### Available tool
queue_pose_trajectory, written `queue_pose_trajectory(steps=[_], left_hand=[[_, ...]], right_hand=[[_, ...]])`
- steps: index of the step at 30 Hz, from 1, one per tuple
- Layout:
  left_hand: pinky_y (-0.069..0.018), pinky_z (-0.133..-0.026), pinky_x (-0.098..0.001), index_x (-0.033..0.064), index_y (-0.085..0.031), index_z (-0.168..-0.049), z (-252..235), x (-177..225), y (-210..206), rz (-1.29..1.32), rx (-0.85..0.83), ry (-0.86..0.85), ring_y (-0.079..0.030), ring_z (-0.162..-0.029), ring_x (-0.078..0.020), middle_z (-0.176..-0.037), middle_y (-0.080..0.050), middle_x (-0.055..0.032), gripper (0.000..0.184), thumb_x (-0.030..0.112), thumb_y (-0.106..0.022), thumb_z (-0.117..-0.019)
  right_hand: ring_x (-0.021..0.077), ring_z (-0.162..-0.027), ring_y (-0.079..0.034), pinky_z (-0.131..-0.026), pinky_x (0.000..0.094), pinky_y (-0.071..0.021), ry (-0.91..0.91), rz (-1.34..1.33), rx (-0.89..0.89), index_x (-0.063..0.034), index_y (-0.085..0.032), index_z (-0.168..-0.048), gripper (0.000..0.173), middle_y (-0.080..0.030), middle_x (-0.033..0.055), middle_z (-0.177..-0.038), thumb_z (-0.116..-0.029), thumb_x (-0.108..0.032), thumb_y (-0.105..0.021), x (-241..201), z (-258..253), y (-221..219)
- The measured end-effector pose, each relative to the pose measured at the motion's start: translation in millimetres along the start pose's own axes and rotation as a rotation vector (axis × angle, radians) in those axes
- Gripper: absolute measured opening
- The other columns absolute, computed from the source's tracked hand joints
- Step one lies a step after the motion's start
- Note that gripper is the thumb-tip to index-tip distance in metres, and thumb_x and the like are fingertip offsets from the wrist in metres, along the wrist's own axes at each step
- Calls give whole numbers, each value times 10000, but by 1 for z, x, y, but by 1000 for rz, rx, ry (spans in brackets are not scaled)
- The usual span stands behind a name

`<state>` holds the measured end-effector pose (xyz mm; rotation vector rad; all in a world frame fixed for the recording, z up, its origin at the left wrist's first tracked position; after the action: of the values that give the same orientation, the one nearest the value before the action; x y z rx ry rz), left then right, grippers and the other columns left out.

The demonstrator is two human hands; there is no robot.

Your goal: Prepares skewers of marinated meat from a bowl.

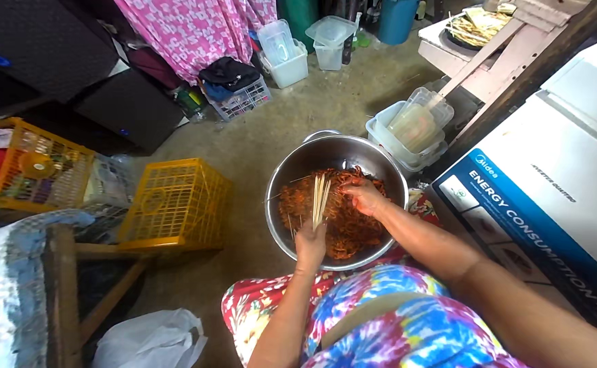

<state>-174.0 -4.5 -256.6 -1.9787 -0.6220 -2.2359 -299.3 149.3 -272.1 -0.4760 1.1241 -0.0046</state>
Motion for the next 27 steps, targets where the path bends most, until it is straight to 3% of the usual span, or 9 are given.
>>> queue_pose_trajectory(steps=[4, 12, 16, 19, 23, 27], left_hand=[[-403, -469, -226, 26, -629, -970, -1, -5, 0, -1, 0, 2, -432, -467, -35, -610, -492, 56, 96, 102, -575, -992], [-404, -477, -216, 27, -614, -945, 0, -3, 0, -15, 2, -15, -436, -472, -27, -612, -487, 58, 77, 83, -575, -979], [-407, -471, -217, 22, -628, -976, -1, -4, 1, -2, 19, -13, -440, -472, -26, -614, -496, 57, 89, 94, -576, -987], [-409, -471, -219, 14, -639, -1009, -1, -5, 3, 18, 31, -7, -445, -477, -30, -622, -502, 55, 105, 91, -568, -994], [-394, -465, -203, 19, -635, -980, -1, -4, 2, 26, 20, -20, -435, -473, -19, -624, -507, 62, 84, 80, -577, -981], [-391, -482, -196, 46, -630, -913, 0, 1, 0, -5, -4, -36, -434, -484, -8, -616, -499, 72, 79, 84, -587, -966]], right_hand=[[181, -806, -647, -753, 378, -586, 3, 9, 16, 26, -600, -1082, 103, -642, 95, -964, -995, 41, -548, 1, 3, -2], [148, -808, -637, -755, 343, -572, -5, 112, -22, 16, -623, -1031, 65, -646, 68, -937, -979, 38, -590, 2, 4, -5], [216, -829, -681, -787, 415, -609, -71, 70, -81, 56, -593, -1145, 144, -655, 127, -1002, -1015, 23, -542, 7, 4, -6], [238, -752, -721, -741, 393, -632, -182, 28, -60, 53, -556, -1160, 150, -697, 143, -910, -1055, -44, -507, 13, 6, -6], [243, -752, -710, -725, 389, -629, -234, -34, 26, 49, -503, -1260, 253, -667, 155, -935, -1067, -114, -520, 17, 3, 3], [211, -803, -675, -740, 386, -607, -183, -71, 59, 33, -517, -1251, 228, -634, 135, -1009, -1057, -87, -526, 11, 3, 4]])
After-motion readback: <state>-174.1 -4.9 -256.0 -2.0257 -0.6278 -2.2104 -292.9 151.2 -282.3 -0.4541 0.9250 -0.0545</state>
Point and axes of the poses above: each hand's wrist, its own z-axis away from the middle knuckle, its own y-axis out of the back of the hand, x = y × z, the point moved 9 cm from there along -z, towards the middle knuckle
